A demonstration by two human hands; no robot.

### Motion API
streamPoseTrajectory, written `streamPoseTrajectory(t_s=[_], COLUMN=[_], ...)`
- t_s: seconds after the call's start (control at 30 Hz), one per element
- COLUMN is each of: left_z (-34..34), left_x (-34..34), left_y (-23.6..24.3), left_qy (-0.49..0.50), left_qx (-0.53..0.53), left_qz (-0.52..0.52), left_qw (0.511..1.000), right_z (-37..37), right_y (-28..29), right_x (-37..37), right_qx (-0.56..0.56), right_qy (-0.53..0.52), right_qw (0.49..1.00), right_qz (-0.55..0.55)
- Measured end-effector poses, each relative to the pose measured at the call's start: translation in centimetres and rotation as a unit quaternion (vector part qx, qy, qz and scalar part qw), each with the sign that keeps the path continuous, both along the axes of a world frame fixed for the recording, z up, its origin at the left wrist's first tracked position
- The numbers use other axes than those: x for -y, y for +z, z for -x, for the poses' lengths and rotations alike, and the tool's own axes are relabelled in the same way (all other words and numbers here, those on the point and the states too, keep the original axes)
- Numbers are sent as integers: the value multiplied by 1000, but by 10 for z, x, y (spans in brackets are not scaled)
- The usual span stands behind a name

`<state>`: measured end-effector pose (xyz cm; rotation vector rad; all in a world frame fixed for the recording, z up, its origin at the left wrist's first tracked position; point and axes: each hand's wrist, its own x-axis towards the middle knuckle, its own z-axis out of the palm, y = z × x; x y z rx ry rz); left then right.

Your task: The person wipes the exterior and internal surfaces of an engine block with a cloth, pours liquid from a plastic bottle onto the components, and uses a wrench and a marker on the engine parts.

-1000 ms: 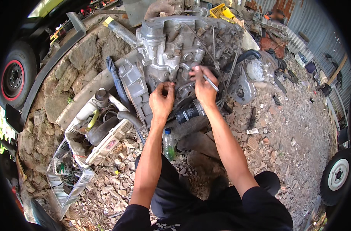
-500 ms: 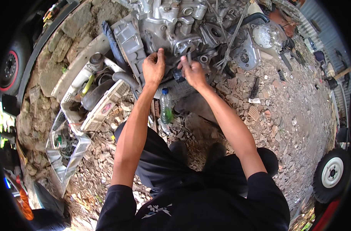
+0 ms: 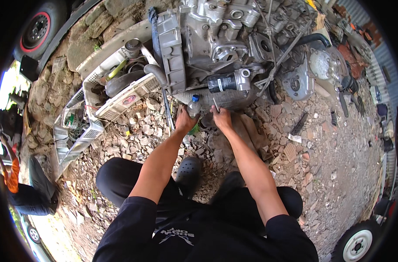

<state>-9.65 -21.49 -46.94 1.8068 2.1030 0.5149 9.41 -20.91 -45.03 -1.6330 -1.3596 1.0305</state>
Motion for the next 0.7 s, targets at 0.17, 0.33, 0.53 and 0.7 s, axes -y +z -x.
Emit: streamPoseTrajectory(t_s=[0.17, 0.33, 0.53, 0.7], left_z=[-20, -17, -18, -48], left_x=[7, 11, 5, -2], left_y=[2, 14, 62, 149], left_qy=[37, 24, -30, -73], left_qx=[37, 9, 78, 257], left_qz=[149, 119, -74, -236], left_qw=[988, 993, 994, 934], right_z=[-8, -17, -15, -17], right_y=[-18, -15, 49, 91], right_x=[11, 9, 0, -14], right_qx=[-15, -8, 61, -81], right_qy=[23, 90, 91, 110], right_qw=[998, 996, 978, 962], right_qz=[53, 11, -178, -238])
